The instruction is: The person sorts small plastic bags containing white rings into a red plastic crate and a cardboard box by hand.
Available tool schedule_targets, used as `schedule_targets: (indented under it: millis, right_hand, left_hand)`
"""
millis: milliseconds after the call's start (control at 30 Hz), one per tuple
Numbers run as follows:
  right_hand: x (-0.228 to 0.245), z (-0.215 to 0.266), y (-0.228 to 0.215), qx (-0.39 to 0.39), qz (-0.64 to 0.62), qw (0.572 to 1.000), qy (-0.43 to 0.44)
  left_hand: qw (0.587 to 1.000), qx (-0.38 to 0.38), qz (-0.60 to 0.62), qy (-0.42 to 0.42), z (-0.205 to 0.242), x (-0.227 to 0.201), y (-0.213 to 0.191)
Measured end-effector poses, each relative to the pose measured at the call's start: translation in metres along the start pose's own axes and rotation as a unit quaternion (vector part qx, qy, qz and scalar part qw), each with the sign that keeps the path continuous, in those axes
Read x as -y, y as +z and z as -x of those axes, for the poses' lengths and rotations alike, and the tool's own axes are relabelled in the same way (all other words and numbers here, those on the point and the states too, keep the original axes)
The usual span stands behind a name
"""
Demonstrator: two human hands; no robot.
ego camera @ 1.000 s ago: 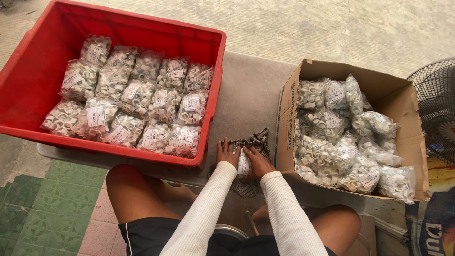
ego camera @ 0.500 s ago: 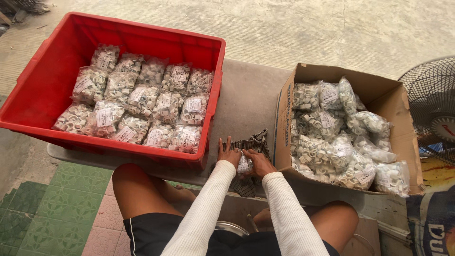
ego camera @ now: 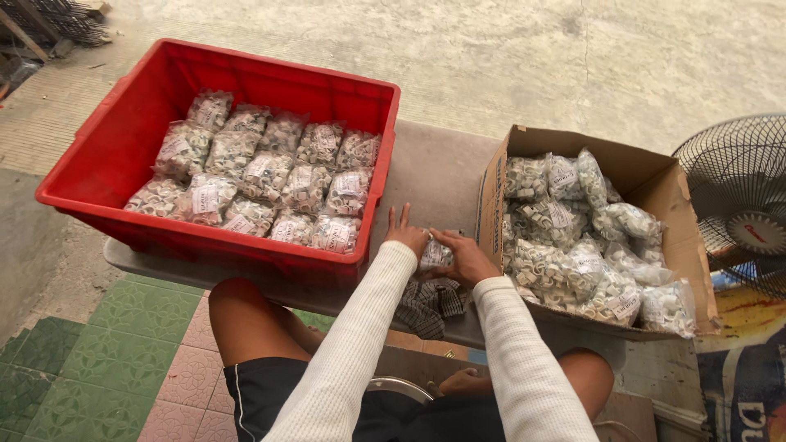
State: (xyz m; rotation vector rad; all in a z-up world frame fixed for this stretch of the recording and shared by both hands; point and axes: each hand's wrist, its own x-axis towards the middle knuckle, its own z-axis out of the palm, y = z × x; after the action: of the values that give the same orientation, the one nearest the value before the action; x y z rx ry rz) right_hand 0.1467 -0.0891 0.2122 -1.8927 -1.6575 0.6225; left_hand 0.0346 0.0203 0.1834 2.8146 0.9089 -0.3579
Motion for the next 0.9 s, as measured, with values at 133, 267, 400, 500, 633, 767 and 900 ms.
schedule_targets:
  millis: [133, 267, 400, 500, 633, 767, 900]
  right_hand:
    - [0.002, -0.027, -0.022, -0.023, 0.025, 0.999, -0.012]
    - [0.046, -0.04, -0.058, -0.027, 0.043, 0.998, -0.022]
    - [0.07, -0.073, -0.07, -0.041, 0.063, 0.996, -0.05]
    - [0.083, -0.106, -0.061, -0.037, 0.059, 0.994, -0.084]
    - [0.11, -0.148, -0.036, -0.014, 0.054, 0.992, -0.117]
    - [0.136, -0.193, 0.002, 0.006, 0.034, 0.986, -0.162]
    - [0.179, -0.223, 0.037, 0.017, 0.032, 0.981, -0.189]
  left_hand:
    - [1.0, -0.026, 0.003, -0.005, -0.017, 0.015, -0.038]
    - [0.999, -0.046, -0.016, -0.007, -0.002, 0.022, -0.094]
    - [0.997, -0.073, -0.027, -0.019, -0.018, 0.053, -0.115]
    - [0.997, -0.062, -0.03, -0.039, -0.009, 0.083, -0.136]
    - [0.996, -0.055, -0.001, -0.065, 0.004, 0.135, -0.148]
    - [0.992, -0.05, -0.018, -0.111, 0.032, 0.189, -0.152]
    - [0.988, -0.038, -0.046, -0.142, 0.045, 0.252, -0.137]
